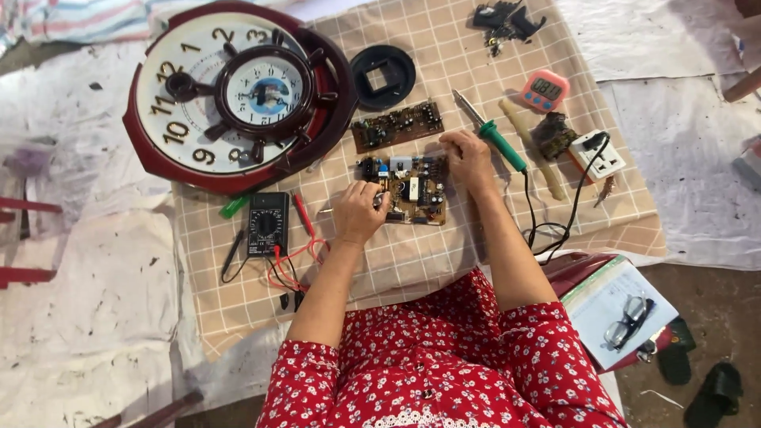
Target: The person uses a multimeter to test a circuit board, then uses a screwdriver to remove a component. They subsequently use a soldering iron to work on the board, followed by using a screwdriver again to adjust components.
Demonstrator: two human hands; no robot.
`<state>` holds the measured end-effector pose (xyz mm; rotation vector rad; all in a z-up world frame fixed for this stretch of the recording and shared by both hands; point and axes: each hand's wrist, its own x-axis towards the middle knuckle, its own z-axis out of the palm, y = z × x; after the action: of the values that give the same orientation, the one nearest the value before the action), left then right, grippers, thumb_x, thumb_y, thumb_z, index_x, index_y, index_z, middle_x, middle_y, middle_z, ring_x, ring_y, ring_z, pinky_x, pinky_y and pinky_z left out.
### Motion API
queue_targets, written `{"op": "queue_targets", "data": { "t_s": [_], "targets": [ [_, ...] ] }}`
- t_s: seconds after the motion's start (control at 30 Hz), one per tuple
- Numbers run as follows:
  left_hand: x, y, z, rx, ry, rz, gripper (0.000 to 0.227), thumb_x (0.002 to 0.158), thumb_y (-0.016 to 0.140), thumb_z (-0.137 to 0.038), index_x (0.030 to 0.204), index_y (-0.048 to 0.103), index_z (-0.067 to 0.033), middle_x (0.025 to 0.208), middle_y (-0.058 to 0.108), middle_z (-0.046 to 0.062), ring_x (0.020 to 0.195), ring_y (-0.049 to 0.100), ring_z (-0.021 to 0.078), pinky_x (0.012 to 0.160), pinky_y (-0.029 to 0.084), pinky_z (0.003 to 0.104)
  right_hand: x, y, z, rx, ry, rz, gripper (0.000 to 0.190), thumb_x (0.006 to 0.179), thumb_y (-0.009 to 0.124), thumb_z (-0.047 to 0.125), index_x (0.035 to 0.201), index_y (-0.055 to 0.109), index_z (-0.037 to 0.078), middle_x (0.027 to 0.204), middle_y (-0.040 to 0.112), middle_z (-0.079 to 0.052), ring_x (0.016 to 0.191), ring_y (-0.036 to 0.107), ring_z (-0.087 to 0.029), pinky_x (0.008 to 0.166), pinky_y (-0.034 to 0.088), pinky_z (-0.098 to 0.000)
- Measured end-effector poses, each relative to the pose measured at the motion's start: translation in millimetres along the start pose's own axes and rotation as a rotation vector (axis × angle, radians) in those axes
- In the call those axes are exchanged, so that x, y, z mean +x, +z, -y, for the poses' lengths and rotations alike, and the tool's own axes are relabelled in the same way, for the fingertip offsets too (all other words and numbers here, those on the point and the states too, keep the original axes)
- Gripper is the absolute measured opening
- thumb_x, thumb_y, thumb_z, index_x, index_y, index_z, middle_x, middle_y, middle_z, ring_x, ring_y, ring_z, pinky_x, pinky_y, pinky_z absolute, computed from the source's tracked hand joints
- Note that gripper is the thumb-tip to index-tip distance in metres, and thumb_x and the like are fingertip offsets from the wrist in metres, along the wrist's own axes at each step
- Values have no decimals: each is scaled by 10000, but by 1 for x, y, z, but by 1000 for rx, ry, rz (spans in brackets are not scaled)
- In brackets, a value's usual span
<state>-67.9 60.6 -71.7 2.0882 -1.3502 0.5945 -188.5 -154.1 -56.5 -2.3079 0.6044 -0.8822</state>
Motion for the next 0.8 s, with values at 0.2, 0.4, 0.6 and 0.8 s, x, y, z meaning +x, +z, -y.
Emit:
{"op": "queue_targets", "data": {
  "t_s": [0.2, 0.4, 0.6, 0.8],
  "targets": [
    [3, -4, -1, -20, 6, 0, 153, 735, 578, -321, 712, 531, -177, 606, 442, 1, 601, 528, 178, 561, 440, 270, 1, -4, 6, 0, -23, 5, 199, 759, 545, 72, 860, 631, 221, 719, 567, -25, 727, 590, -264, 694, 476, -361],
    [-4, 3, 1, -33, 3, 4, 137, 752, 567, -304, 695, 526, -186, 592, 433, -10, 566, 516, 165, 532, 436, 254, 3, -11, 12, 36, -11, 41, 211, 758, 533, 51, 854, 636, 208, 707, 568, -15, 713, 588, -250, 681, 477, -337],
    [6, -12, 2, -216, -73, 34, 105, 766, 588, -252, 695, 553, -183, 579, 474, -7, 544, 538, 181, 517, 445, 258, 6, -12, 12, 54, -24, 54, 194, 760, 536, 16, 842, 635, 161, 686, 561, -24, 701, 582, -244, 664, 477, -328],
    [70, -31, -13, -506, -194, -56, 56, 758, 613, -200, 719, 614, -160, 575, 532, -2, 540, 550, 192, 539, 469, 258, 8, -18, 30, 45, -70, 61, 204, 740, 540, 5, 884, 634, 114, 735, 554, -81, 719, 564, -291, 677, 471, -370]
  ]
}}
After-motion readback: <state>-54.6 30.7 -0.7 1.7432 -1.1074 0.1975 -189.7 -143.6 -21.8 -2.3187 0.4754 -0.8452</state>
